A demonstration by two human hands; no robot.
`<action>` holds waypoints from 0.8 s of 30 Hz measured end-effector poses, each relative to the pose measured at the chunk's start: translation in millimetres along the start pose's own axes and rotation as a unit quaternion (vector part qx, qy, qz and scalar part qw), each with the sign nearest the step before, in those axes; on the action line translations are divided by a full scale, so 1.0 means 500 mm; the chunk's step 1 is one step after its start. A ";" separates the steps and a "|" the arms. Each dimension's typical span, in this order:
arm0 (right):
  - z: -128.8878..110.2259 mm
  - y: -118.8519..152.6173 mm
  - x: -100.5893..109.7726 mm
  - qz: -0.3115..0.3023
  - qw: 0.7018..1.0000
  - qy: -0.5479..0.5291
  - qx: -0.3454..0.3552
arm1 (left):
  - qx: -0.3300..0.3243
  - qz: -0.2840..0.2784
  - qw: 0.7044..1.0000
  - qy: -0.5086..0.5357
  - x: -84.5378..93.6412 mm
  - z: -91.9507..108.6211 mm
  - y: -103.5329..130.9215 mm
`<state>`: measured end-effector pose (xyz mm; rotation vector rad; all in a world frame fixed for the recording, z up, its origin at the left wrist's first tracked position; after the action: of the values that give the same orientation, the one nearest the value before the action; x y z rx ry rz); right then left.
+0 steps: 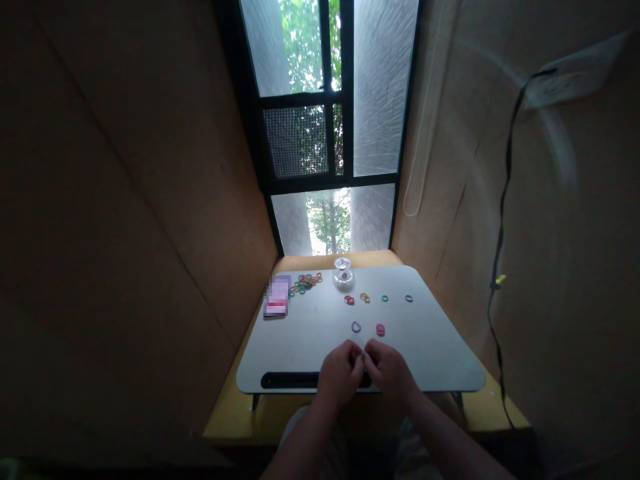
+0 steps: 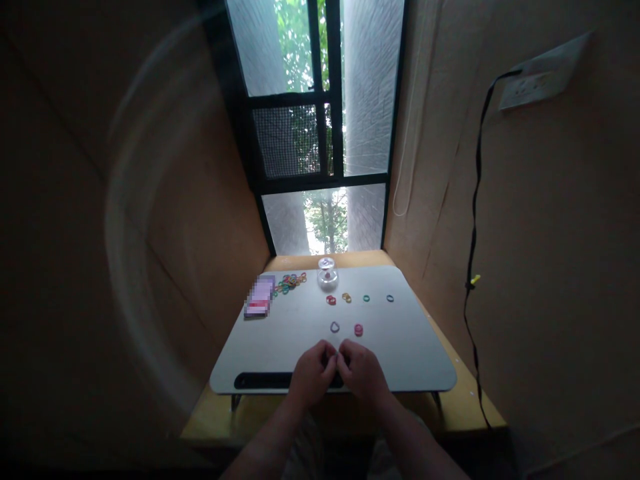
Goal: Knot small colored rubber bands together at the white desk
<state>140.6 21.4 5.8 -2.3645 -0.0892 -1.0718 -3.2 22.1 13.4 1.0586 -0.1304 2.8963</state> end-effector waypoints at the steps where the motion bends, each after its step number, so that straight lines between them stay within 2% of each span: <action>1: 0.001 0.000 0.000 0.000 1.000 -0.001 -0.001 | 0.001 0.000 1.000 0.000 0.000 0.000 0.000; 24: 0.003 0.002 -0.002 -0.004 1.000 0.007 0.005 | -0.005 0.004 1.000 0.000 0.000 -0.001 -0.001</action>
<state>141.3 21.4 4.1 -2.3501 -0.0996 -1.0893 -3.5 22.8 13.0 1.0592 -0.1478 2.8996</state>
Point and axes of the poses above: each hand's wrist, its own y-axis away from the middle knuckle, its own x-axis out of the back of the hand, z = x × y, the point moved 3 cm from there along -y, towards the middle knuckle, and after that the axes turned 12 degrees about x, right-handed, at the moved point
